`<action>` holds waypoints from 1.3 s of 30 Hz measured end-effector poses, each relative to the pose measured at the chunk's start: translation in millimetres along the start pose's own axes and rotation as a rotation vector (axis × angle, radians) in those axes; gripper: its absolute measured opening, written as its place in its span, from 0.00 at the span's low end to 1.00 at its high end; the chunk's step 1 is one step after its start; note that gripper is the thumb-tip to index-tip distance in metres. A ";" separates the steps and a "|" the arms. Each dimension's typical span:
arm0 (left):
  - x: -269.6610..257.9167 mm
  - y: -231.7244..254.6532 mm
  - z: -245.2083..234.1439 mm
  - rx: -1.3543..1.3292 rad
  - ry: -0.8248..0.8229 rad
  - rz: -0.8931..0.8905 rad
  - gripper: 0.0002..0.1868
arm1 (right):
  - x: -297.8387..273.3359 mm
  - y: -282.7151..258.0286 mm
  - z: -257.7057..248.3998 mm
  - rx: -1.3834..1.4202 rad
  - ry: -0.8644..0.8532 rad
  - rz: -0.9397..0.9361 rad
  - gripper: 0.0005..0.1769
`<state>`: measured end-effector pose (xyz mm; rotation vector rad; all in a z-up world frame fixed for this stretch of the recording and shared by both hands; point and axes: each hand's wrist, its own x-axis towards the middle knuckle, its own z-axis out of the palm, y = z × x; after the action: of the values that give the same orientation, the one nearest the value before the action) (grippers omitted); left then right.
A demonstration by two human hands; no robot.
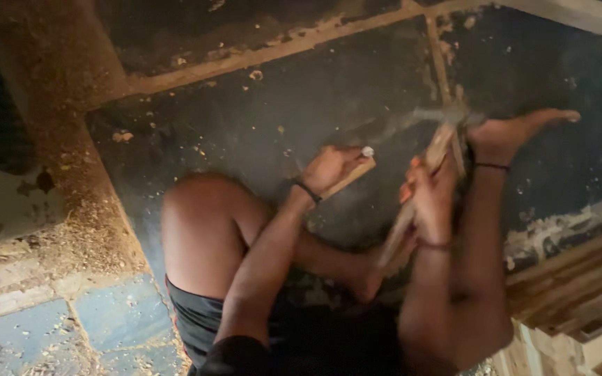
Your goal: The person sits on the floor and uses a hammer to drive nails into small wooden planks. They hold the nail with one hand and strike it with the hammer in the other, repeating the process for multiple nails.
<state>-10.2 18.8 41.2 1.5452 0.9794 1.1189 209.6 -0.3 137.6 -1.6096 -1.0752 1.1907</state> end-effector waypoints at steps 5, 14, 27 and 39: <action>-7.6 -3.7 -6.4 0.292 -0.116 -0.171 0.15 | -69.9 55.9 -20.9 0.132 0.123 0.193 0.13; -16.4 -4.3 -2.4 0.241 -0.101 -0.103 0.15 | -128.6 2.2 -18.2 0.143 0.246 0.012 0.18; -14.7 -4.3 -0.3 0.322 -0.138 -0.042 0.14 | -120.3 12.9 -25.0 0.357 0.265 -0.144 0.35; -25.2 -25.5 1.6 0.249 -0.110 -0.163 0.16 | -119.1 22.1 10.0 -0.794 0.095 -0.517 0.17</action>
<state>-17.0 0.3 11.3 1.6712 1.1797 0.8133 181.8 -118.5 144.5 -1.7458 -1.9002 0.3352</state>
